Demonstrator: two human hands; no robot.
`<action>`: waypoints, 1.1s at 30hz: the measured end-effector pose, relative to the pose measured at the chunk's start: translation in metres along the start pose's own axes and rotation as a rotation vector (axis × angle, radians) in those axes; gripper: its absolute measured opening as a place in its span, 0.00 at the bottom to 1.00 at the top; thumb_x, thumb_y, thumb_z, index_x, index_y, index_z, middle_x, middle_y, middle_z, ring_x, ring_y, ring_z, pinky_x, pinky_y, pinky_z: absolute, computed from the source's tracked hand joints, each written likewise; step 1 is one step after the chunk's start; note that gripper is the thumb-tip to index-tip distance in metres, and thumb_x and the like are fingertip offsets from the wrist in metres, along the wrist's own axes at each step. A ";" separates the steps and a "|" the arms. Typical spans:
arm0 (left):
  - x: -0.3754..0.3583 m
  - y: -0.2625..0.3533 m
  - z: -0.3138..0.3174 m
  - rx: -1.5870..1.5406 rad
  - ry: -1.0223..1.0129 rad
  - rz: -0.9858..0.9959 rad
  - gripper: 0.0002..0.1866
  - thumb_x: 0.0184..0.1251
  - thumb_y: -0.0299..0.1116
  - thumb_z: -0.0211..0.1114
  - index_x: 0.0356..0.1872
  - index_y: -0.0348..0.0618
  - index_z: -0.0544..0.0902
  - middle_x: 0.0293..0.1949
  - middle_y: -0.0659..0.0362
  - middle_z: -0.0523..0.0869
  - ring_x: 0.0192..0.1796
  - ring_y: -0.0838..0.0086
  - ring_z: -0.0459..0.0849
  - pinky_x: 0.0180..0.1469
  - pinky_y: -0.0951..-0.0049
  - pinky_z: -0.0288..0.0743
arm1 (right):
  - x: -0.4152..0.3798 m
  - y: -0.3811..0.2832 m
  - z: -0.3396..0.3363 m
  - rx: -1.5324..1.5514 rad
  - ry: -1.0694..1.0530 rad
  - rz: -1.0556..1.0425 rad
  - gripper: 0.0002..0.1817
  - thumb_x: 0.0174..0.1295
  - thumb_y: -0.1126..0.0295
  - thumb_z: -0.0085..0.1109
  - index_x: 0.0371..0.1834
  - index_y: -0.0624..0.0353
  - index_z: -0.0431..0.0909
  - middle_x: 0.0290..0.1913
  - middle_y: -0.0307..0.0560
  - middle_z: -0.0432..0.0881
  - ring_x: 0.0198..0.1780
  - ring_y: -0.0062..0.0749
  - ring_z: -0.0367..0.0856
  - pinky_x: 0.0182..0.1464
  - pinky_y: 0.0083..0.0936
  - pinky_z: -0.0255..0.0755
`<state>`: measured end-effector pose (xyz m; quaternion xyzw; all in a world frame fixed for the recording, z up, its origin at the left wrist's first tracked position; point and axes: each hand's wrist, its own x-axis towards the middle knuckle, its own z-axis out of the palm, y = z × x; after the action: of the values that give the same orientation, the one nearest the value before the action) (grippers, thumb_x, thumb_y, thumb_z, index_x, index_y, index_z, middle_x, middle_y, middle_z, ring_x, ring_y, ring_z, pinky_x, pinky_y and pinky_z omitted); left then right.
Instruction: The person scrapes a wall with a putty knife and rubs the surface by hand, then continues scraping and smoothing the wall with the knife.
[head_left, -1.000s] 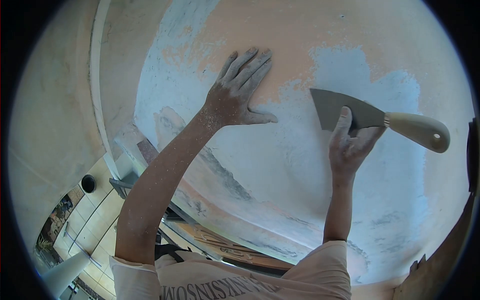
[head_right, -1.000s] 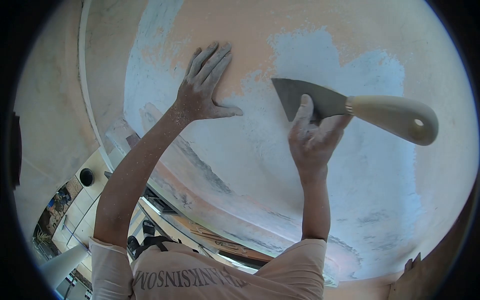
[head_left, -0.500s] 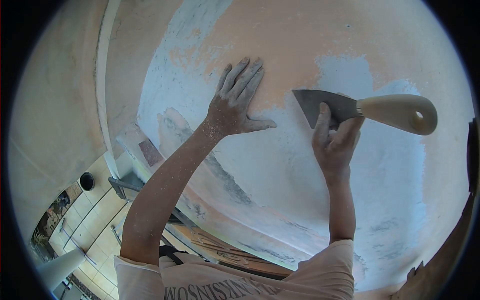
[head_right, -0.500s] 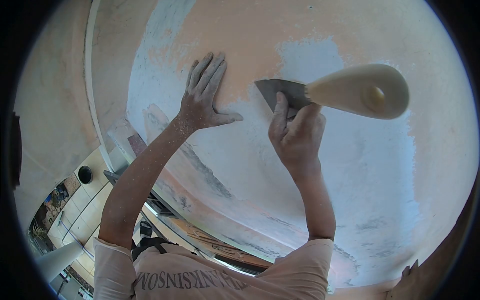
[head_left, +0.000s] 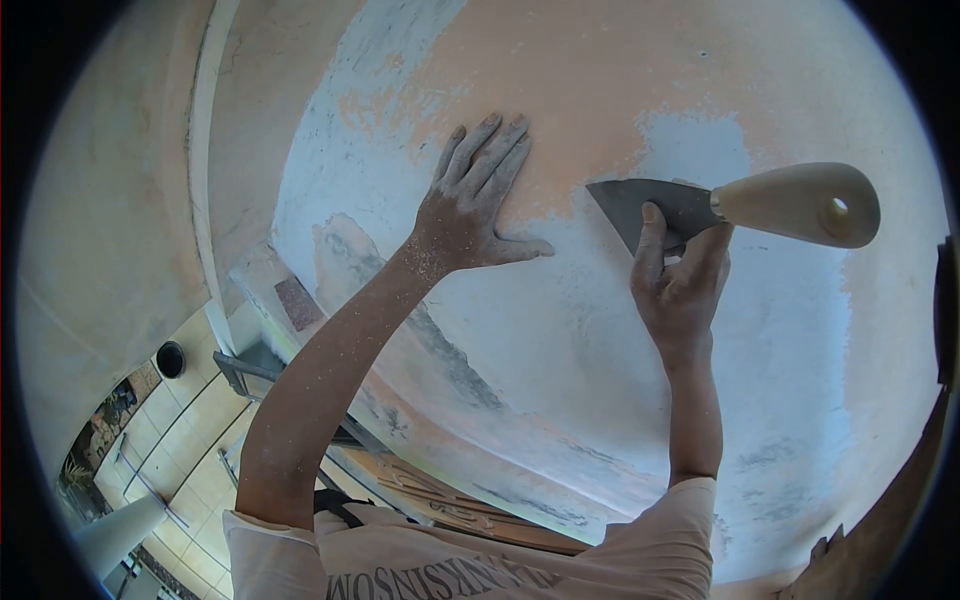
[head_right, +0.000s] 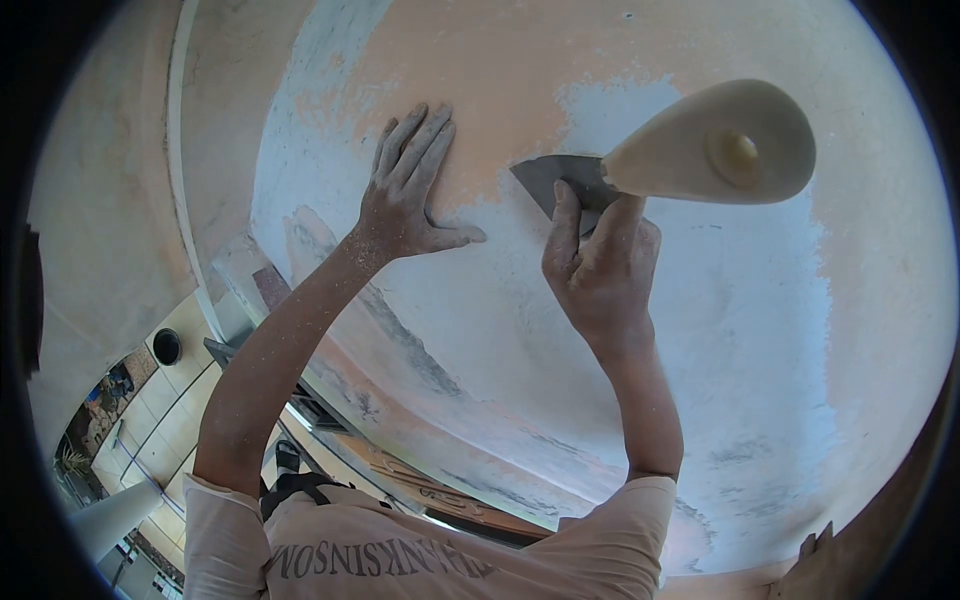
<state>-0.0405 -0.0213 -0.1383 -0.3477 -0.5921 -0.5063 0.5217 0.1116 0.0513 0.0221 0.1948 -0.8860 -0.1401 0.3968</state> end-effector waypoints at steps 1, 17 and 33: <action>0.001 -0.001 0.001 -0.002 0.007 0.007 0.57 0.38 0.72 0.65 0.65 0.39 0.62 0.66 0.49 0.64 0.69 0.52 0.59 0.67 0.43 0.52 | 0.007 0.005 -0.007 0.056 0.141 0.089 0.29 0.60 0.82 0.51 0.59 0.74 0.46 0.33 0.60 0.78 0.26 0.40 0.82 0.30 0.23 0.78; 0.000 -0.002 -0.002 -0.037 0.014 -0.015 0.54 0.40 0.75 0.60 0.64 0.42 0.64 0.66 0.52 0.64 0.68 0.55 0.60 0.67 0.45 0.54 | -0.013 -0.003 0.015 0.494 0.345 0.409 0.24 0.58 0.78 0.56 0.53 0.73 0.55 0.38 0.61 0.75 0.36 0.42 0.79 0.37 0.28 0.73; -0.003 -0.005 -0.005 -0.053 -0.011 0.004 0.56 0.41 0.80 0.52 0.64 0.41 0.64 0.65 0.50 0.65 0.68 0.54 0.60 0.68 0.44 0.53 | -0.030 -0.014 0.033 -0.030 0.136 -0.020 0.16 0.58 0.82 0.55 0.44 0.72 0.60 0.37 0.61 0.75 0.30 0.44 0.80 0.31 0.28 0.75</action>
<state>-0.0435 -0.0267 -0.1425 -0.3654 -0.5807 -0.5190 0.5099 0.1076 0.0560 -0.0243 0.2067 -0.8529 -0.1437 0.4574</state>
